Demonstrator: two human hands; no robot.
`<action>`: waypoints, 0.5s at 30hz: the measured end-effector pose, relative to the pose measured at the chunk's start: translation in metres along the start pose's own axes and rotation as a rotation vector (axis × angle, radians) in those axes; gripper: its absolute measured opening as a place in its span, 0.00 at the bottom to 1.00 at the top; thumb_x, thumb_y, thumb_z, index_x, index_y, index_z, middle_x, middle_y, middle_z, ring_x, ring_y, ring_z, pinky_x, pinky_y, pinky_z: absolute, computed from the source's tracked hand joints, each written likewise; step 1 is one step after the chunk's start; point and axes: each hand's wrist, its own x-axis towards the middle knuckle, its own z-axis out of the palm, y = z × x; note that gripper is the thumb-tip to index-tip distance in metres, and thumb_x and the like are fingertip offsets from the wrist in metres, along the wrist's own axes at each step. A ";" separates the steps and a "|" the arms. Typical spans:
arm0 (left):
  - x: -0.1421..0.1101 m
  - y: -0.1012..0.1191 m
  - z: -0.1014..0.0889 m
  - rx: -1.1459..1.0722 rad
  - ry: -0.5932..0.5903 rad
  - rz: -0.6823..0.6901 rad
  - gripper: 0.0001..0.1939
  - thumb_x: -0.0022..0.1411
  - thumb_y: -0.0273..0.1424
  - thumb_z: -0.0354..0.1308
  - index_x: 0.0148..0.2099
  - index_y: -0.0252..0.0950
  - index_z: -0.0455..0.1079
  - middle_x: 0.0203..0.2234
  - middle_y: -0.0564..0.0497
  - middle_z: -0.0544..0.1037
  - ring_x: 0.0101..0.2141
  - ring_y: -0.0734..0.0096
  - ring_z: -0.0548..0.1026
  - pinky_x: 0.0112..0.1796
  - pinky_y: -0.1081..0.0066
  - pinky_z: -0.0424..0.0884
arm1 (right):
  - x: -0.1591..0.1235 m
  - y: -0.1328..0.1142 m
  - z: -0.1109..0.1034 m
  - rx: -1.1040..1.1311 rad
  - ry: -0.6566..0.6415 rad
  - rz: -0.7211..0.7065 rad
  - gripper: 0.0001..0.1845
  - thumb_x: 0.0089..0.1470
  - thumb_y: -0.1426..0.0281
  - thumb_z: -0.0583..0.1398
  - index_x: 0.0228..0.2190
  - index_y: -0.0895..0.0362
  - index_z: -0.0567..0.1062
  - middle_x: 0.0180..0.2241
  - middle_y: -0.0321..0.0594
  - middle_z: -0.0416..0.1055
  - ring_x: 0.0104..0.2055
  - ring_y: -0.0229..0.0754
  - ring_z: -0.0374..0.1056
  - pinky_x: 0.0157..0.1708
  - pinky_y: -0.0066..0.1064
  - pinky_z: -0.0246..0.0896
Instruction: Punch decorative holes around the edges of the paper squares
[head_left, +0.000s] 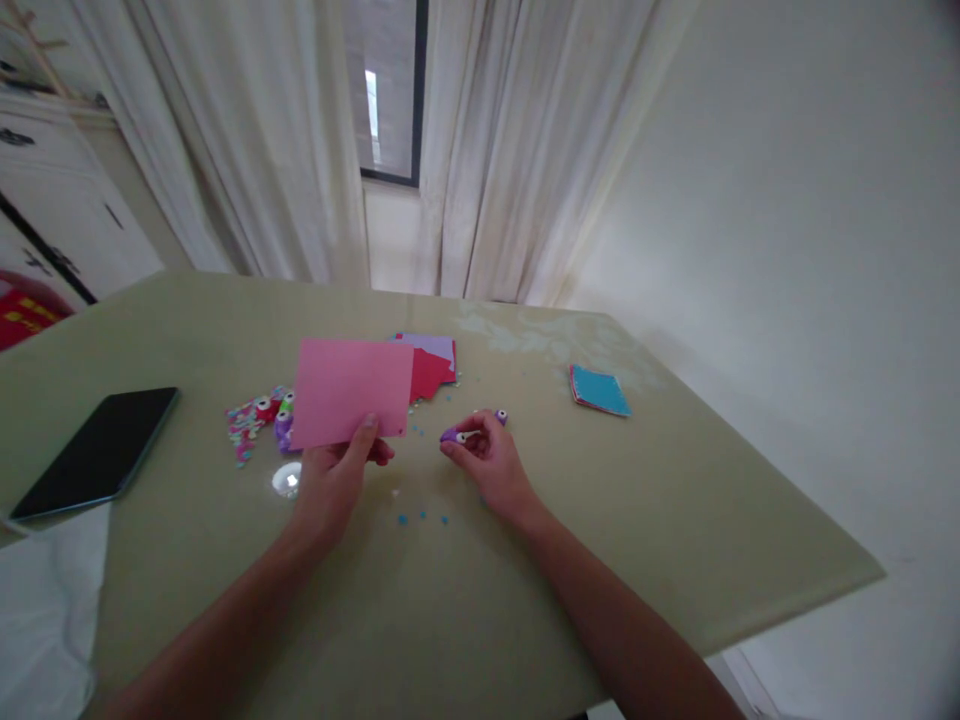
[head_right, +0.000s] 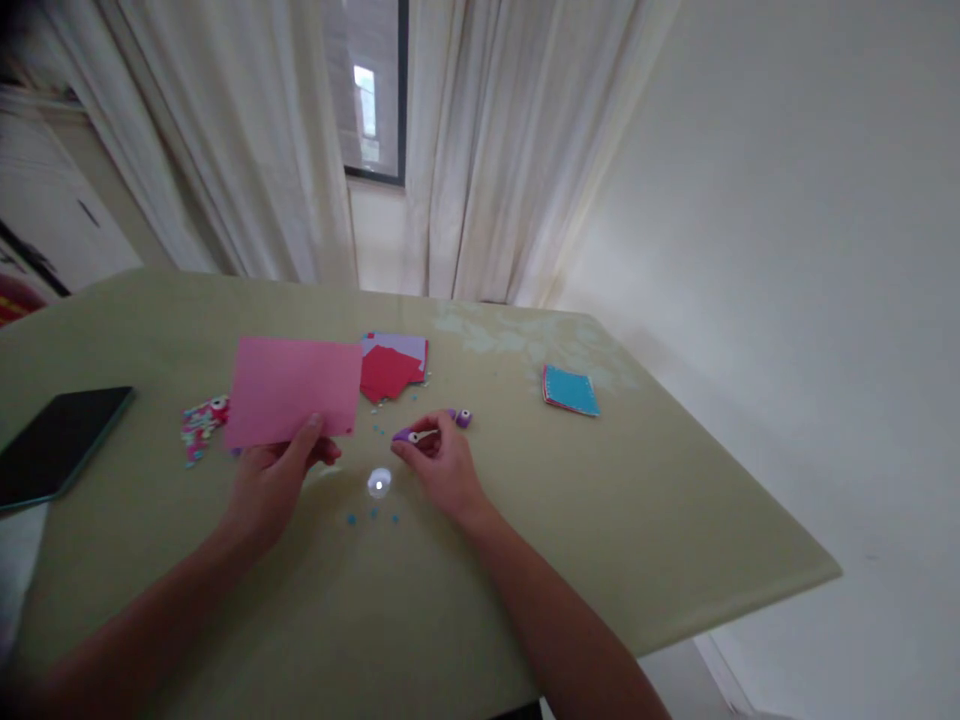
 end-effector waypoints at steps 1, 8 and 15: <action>-0.003 0.002 0.001 0.033 -0.020 -0.018 0.26 0.58 0.58 0.65 0.28 0.38 0.78 0.24 0.48 0.82 0.28 0.61 0.80 0.35 0.65 0.77 | 0.001 0.000 0.000 0.097 -0.001 0.041 0.23 0.50 0.58 0.74 0.43 0.54 0.75 0.39 0.39 0.77 0.32 0.40 0.72 0.34 0.33 0.68; -0.013 0.013 0.005 0.147 -0.048 -0.045 0.26 0.52 0.60 0.66 0.25 0.41 0.79 0.24 0.47 0.83 0.29 0.56 0.81 0.35 0.62 0.79 | 0.009 -0.009 -0.036 -0.189 0.130 -0.050 0.22 0.62 0.49 0.64 0.42 0.55 0.81 0.38 0.44 0.77 0.36 0.44 0.71 0.37 0.36 0.67; -0.003 0.001 -0.005 0.117 0.105 0.001 0.23 0.57 0.55 0.66 0.29 0.40 0.79 0.24 0.48 0.83 0.29 0.58 0.80 0.36 0.62 0.79 | 0.010 -0.009 -0.065 -0.690 0.124 -0.079 0.24 0.70 0.45 0.53 0.38 0.52 0.71 0.31 0.40 0.75 0.34 0.48 0.70 0.36 0.35 0.58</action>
